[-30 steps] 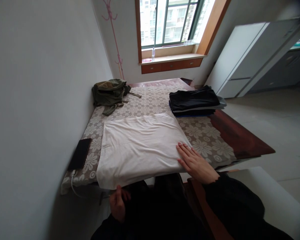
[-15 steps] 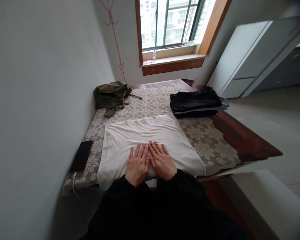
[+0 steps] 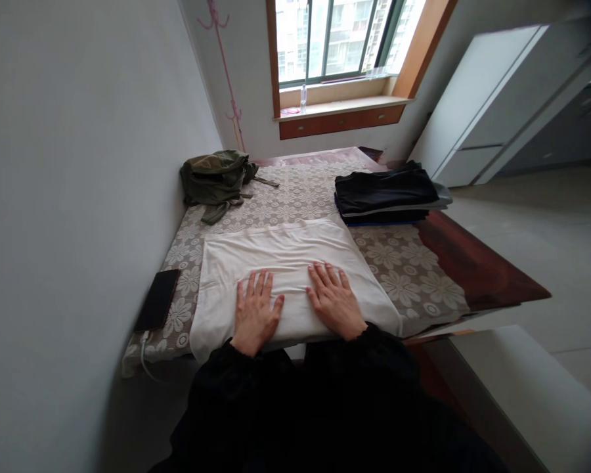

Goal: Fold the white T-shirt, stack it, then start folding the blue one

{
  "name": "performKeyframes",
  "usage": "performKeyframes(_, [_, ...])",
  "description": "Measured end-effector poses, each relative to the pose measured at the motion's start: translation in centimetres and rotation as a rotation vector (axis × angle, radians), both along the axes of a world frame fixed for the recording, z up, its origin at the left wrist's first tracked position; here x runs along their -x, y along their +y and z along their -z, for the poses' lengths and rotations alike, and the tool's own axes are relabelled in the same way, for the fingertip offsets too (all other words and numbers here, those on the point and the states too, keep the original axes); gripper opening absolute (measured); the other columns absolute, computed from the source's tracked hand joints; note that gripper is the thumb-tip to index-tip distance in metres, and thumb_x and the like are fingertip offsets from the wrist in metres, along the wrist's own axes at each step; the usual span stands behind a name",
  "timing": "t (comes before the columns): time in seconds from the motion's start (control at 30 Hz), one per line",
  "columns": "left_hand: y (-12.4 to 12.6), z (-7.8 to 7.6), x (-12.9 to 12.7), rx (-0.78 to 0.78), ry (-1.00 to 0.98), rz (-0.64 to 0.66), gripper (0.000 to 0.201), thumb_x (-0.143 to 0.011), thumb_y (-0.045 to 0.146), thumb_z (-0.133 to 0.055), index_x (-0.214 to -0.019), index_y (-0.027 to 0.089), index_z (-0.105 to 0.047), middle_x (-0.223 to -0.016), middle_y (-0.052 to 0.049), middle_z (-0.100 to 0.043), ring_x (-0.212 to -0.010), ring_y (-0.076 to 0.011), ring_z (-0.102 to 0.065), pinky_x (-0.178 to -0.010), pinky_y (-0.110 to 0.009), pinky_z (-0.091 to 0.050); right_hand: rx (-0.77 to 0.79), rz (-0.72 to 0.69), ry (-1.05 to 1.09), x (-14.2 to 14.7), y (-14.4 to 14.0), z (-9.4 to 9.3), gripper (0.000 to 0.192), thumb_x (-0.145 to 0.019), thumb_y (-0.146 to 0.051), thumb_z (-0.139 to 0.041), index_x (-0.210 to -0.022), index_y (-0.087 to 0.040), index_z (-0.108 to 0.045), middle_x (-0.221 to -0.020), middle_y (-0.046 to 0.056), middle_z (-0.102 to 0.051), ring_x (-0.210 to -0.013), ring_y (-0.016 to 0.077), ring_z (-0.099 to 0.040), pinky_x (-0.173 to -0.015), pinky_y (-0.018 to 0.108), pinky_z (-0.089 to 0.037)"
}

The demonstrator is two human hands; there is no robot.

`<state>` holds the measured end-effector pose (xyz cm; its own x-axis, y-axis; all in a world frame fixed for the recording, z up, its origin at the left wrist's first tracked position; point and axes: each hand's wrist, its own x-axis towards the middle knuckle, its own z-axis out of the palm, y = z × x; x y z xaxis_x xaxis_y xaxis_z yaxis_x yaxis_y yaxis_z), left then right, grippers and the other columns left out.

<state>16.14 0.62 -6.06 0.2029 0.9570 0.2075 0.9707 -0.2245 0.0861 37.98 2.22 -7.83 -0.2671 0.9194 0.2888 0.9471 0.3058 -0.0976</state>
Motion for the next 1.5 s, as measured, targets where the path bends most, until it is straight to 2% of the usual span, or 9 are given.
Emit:
performKeyframes(0.2, [-1.8, -0.1, 7.0, -0.035, 0.028, -0.121, 0.063, -0.106, 0.045, -0.035, -0.160, 0.013, -0.041, -0.166, -0.013, -0.041, -0.156, -0.0313, -0.033, -0.128, -0.054, -0.027, -0.030, 0.153, -0.077, -7.7, 0.3, 1.2, 0.070, -0.107, -0.035, -0.028, -0.170, -0.014, -0.006, -0.168, 0.015, -0.035, -0.153, 0.0342, -0.037, -0.124, 0.056, -0.029])
performKeyframes(0.3, [-2.6, 0.0, 8.2, -0.042, 0.029, -0.132, 0.063, -0.106, 0.041, -0.034, -0.160, 0.010, -0.040, -0.165, -0.015, -0.042, -0.156, -0.0314, -0.033, -0.128, -0.053, -0.028, -0.031, 0.210, -0.084, -8.3, 0.0, 0.9, 0.070, -0.107, -0.034, -0.028, -0.169, -0.007, -0.008, -0.165, 0.020, -0.039, -0.153, 0.0352, -0.037, -0.125, 0.058, -0.027])
performKeyframes(0.4, [-2.7, 0.0, 5.9, -0.027, 0.022, -0.085, 0.059, -0.105, 0.033, -0.033, -0.160, 0.011, -0.042, -0.165, -0.013, -0.043, -0.157, -0.0327, -0.031, -0.128, -0.056, -0.027, -0.043, 0.189, -0.064, -4.8, -0.8, 0.2, 0.069, -0.106, -0.031, -0.030, -0.168, -0.005, -0.014, -0.166, 0.021, -0.037, -0.156, 0.0353, -0.031, -0.127, 0.059, -0.021])
performKeyframes(0.6, [-2.4, 0.1, -1.3, -0.006, -0.006, 0.150, 0.060, -0.105, 0.031, -0.037, -0.164, 0.022, -0.035, -0.171, -0.004, -0.034, -0.160, -0.0273, -0.025, -0.130, -0.052, -0.023, 0.069, -0.167, 0.017, 4.3, -2.5, -0.9, 0.060, -0.106, -0.030, -0.033, -0.163, -0.012, -0.036, -0.170, 0.010, -0.033, -0.158, 0.0277, -0.027, -0.129, 0.049, -0.021])
performKeyframes(0.7, [-2.6, 0.0, -1.0, -0.008, -0.009, 0.138, 0.060, -0.105, 0.034, -0.039, -0.164, 0.024, -0.034, -0.170, -0.004, -0.035, -0.159, -0.0266, -0.027, -0.130, -0.051, -0.022, 0.079, -0.170, 0.019, 3.9, -2.5, -0.9, 0.061, -0.107, -0.034, -0.034, -0.164, -0.013, -0.034, -0.170, 0.009, -0.031, -0.158, 0.0288, -0.026, -0.129, 0.050, -0.021])
performKeyframes(0.93, [-3.4, 0.0, 5.5, -0.029, 0.006, -0.080, 0.063, -0.103, 0.041, -0.041, -0.163, 0.022, -0.036, -0.168, -0.007, -0.039, -0.157, -0.0299, -0.032, -0.130, -0.053, -0.022, 0.002, 0.016, -0.051, -3.7, -1.7, 0.4, 0.074, -0.107, -0.039, -0.034, -0.170, -0.019, 0.000, -0.171, 0.011, -0.030, -0.157, 0.0346, -0.030, -0.126, 0.057, -0.024])
performKeyframes(1.1, [-4.0, 0.4, 7.6, -0.058, 0.002, -0.166, 0.063, -0.104, 0.039, -0.037, -0.161, 0.014, -0.039, -0.167, -0.012, -0.040, -0.157, -0.0315, -0.033, -0.129, -0.053, -0.024, -0.021, 0.117, -0.080, -6.7, -1.4, 0.9, 0.073, -0.108, -0.037, -0.028, -0.169, -0.012, 0.003, -0.168, 0.017, -0.033, -0.155, 0.0350, -0.034, -0.125, 0.058, -0.026])
performKeyframes(1.33, [-3.5, -1.2, 2.5, 0.071, 0.060, 0.107, 0.058, -0.105, 0.032, -0.036, -0.163, 0.023, -0.037, -0.169, -0.007, -0.037, -0.158, -0.0329, -0.029, -0.127, -0.058, -0.026, 0.138, -0.176, -0.109, -0.5, -2.7, -1.7, 0.061, -0.107, -0.030, -0.029, -0.166, -0.015, -0.029, -0.172, 0.009, -0.026, -0.159, 0.0316, -0.026, -0.126, 0.056, -0.027])
performKeyframes(1.5, [-0.2, -2.6, 0.5, 0.204, 0.135, 0.250, 0.060, -0.105, 0.035, -0.036, -0.164, 0.026, -0.034, -0.172, -0.007, -0.031, -0.157, -0.0391, -0.028, -0.119, -0.070, -0.031, 0.329, -0.242, -0.131, 2.7, -0.5, -3.6, 0.063, -0.105, -0.036, -0.036, -0.165, -0.020, -0.032, -0.172, 0.010, -0.026, -0.157, 0.0408, -0.026, -0.117, 0.074, -0.031])
